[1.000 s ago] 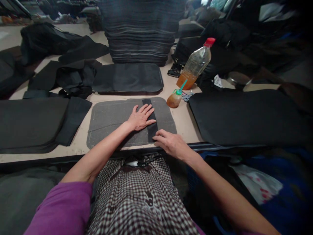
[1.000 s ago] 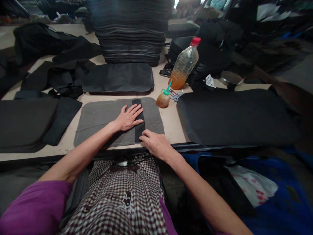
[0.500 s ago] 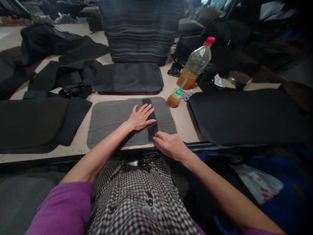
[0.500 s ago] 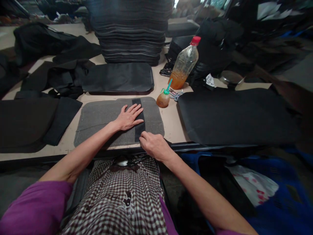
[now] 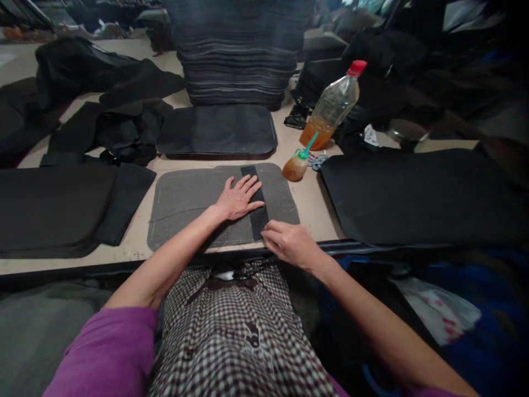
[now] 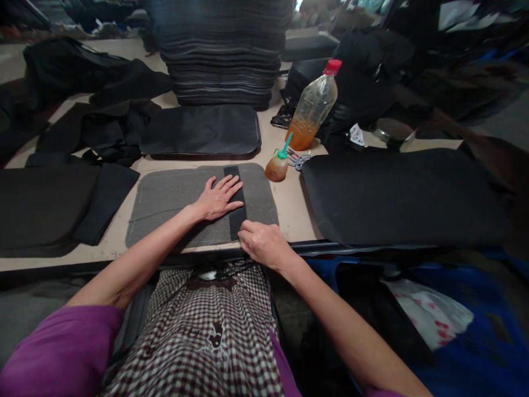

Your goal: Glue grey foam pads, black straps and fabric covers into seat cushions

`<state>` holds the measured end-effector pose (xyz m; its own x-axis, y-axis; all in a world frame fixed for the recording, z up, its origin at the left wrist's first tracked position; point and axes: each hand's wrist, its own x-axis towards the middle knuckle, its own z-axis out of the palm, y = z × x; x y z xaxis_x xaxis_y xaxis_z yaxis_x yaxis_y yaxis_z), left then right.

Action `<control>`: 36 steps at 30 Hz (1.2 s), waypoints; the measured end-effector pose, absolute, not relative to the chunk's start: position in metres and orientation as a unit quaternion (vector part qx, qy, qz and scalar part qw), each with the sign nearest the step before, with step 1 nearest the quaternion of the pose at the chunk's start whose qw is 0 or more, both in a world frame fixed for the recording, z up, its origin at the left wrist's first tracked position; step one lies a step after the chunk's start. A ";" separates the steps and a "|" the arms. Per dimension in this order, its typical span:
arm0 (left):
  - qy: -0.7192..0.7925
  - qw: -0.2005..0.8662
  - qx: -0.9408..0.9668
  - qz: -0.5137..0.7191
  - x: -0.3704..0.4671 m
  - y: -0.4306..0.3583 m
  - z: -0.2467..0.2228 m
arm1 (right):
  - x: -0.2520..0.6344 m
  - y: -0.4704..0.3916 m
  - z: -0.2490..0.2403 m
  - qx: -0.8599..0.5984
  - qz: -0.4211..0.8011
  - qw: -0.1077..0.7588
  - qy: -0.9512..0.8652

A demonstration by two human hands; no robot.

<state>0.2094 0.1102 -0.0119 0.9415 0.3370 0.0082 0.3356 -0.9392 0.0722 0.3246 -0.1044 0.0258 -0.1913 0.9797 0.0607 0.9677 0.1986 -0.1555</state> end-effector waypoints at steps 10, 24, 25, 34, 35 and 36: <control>0.167 0.031 0.985 0.002 0.209 0.111 -0.010 | 0.299 -0.135 0.017 -0.657 -0.033 0.036 -0.752; 0.166 0.034 0.985 -0.025 0.212 0.108 -0.001 | 0.272 -0.160 -0.003 -0.731 -0.024 0.016 -0.682; 0.167 0.033 0.985 -0.028 0.212 0.109 0.000 | 0.272 -0.160 -0.004 -0.733 -0.028 0.019 -0.679; 0.165 0.015 0.986 -0.014 0.216 0.103 0.004 | 0.272 -0.159 -0.006 -0.732 -0.045 0.065 -0.677; 0.157 0.017 0.987 -0.011 0.216 0.100 0.005 | 0.272 -0.159 -0.006 -0.731 -0.047 0.068 -0.678; 0.152 0.018 0.988 -0.011 0.217 0.098 0.005 | 0.273 -0.158 -0.006 -0.730 -0.048 0.072 -0.678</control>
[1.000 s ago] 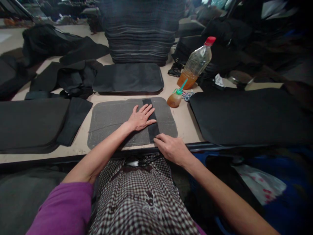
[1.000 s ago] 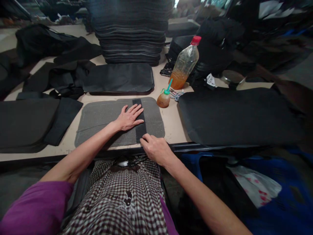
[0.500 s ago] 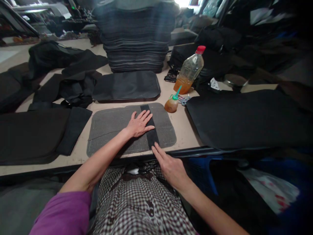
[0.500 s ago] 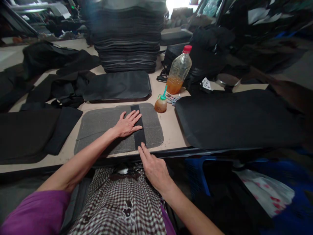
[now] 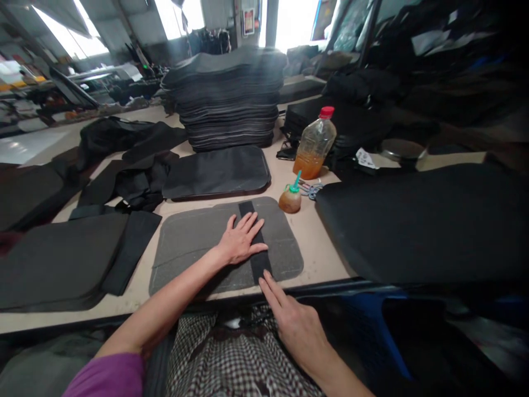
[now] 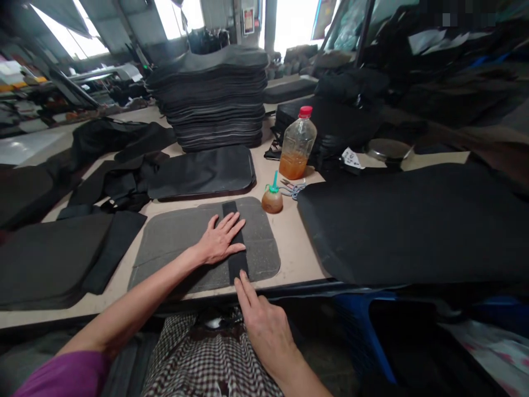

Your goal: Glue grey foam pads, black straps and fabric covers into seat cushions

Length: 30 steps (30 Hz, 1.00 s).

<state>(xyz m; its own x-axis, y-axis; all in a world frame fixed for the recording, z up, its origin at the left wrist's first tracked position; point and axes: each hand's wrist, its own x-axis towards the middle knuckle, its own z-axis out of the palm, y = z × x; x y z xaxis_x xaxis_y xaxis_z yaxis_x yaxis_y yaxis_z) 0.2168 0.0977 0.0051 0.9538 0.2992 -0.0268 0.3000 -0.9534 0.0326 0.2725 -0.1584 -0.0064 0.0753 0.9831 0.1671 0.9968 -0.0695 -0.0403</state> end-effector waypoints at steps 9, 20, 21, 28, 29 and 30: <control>0.179 0.018 0.984 -0.008 0.234 0.112 0.003 | 0.275 -0.161 -0.012 -0.719 -0.055 0.094 -0.686; 0.229 0.034 0.973 0.018 0.245 0.122 -0.003 | 0.271 -0.161 -0.022 -0.724 -0.063 0.140 -0.673; 0.231 0.036 0.972 0.021 0.246 0.122 -0.003 | 0.271 -0.160 -0.022 -0.725 -0.057 0.146 -0.670; 0.240 0.025 0.969 0.060 0.241 0.120 0.004 | 0.271 -0.154 -0.019 -0.741 -0.042 0.152 -0.653; 0.239 0.022 0.968 0.074 0.236 0.118 0.007 | 0.271 -0.154 -0.017 -0.743 -0.038 0.150 -0.651; 0.237 0.021 0.967 0.087 0.228 0.116 0.012 | 0.272 -0.154 -0.013 -0.746 -0.034 0.152 -0.648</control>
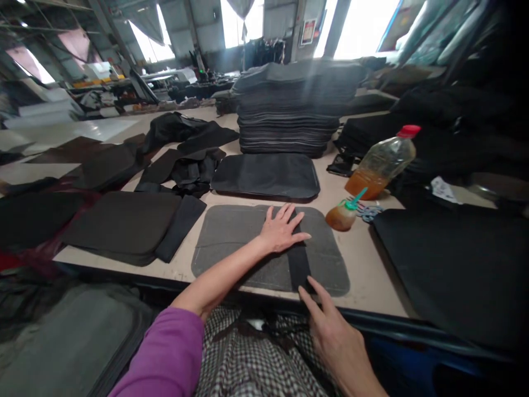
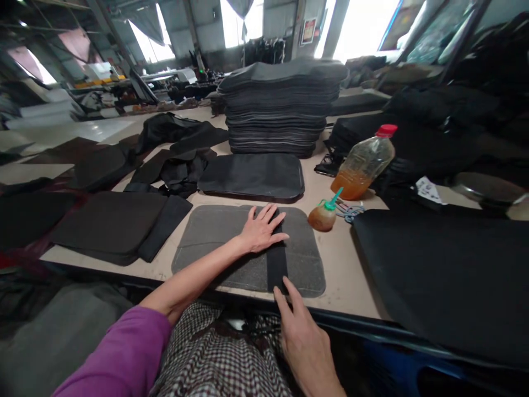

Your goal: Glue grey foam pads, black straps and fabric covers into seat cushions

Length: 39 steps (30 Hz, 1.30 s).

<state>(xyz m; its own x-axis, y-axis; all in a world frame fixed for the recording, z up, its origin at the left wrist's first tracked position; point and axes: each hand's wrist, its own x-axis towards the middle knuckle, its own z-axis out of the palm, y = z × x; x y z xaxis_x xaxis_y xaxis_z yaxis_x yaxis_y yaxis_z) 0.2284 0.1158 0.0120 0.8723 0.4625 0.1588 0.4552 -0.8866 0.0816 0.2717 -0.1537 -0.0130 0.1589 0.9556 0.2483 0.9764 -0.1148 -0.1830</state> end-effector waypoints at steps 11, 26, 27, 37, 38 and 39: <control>0.116 0.655 0.744 0.062 0.071 0.026 0.075 | 0.254 -0.129 0.098 -0.663 0.318 0.584 -0.344; 0.318 0.665 0.645 0.202 0.026 -0.051 0.038 | 0.187 -0.061 0.068 -0.551 0.436 0.652 -0.285; 0.317 0.638 0.673 0.197 0.021 -0.049 0.038 | 0.188 -0.061 0.065 -0.563 0.444 0.628 -0.302; 0.246 0.176 0.909 0.287 -0.016 -0.011 0.043 | 0.204 -0.080 0.049 -0.509 0.566 0.383 -0.524; 0.244 0.154 0.912 0.290 -0.016 -0.010 0.043 | 0.203 -0.081 0.048 -0.500 0.570 0.378 -0.531; 0.241 0.139 0.914 0.294 -0.015 -0.009 0.043 | 0.201 -0.082 0.046 -0.496 0.572 0.374 -0.535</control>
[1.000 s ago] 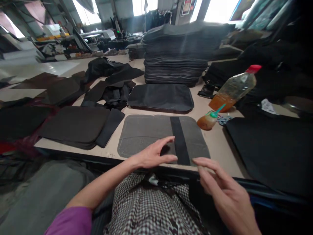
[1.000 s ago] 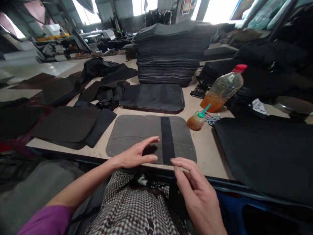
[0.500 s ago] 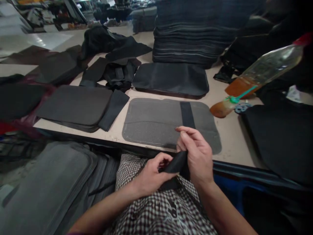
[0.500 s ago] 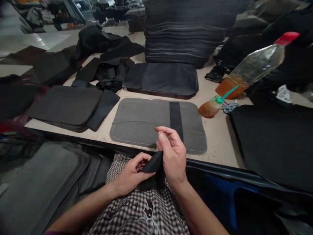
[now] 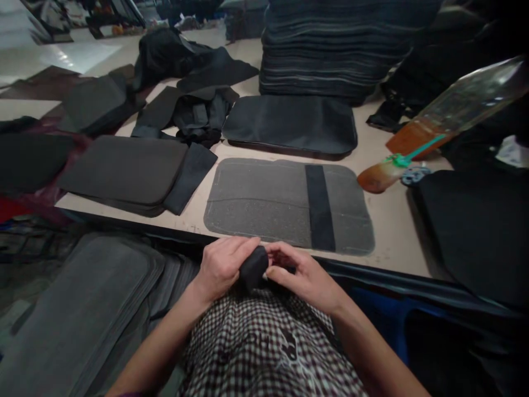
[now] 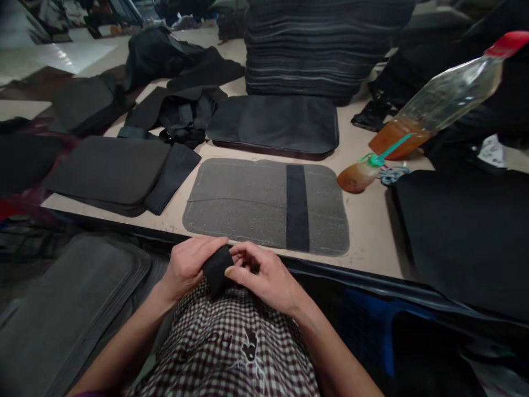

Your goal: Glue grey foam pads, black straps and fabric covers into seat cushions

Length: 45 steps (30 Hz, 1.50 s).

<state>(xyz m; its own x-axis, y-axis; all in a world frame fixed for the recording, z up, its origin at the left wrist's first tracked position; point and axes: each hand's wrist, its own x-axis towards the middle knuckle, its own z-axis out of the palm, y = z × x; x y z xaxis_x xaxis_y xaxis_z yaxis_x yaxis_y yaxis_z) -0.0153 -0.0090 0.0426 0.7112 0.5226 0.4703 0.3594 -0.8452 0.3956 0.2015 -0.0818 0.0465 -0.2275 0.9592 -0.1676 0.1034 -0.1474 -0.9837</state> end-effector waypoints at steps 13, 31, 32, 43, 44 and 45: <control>0.457 0.416 0.669 0.414 -0.004 -0.008 0.041 | 0.178 -0.090 0.038 -0.399 0.688 0.544 -0.267; 0.478 0.730 0.378 0.309 0.001 0.016 0.048 | 0.161 -0.082 0.032 -0.495 0.607 0.446 -0.433; 0.491 0.718 0.388 0.304 0.000 0.026 0.048 | 0.160 -0.081 0.032 -0.499 0.613 0.437 -0.429; 0.414 0.700 0.580 0.049 -0.005 0.152 0.059 | 0.175 -0.049 0.041 -0.582 0.542 0.399 -0.456; 0.409 0.697 0.587 0.047 -0.001 0.164 0.057 | 0.176 -0.045 0.041 -0.581 0.547 0.406 -0.445; 0.402 0.693 0.597 0.046 0.003 0.176 0.055 | 0.176 -0.040 0.041 -0.577 0.555 0.412 -0.435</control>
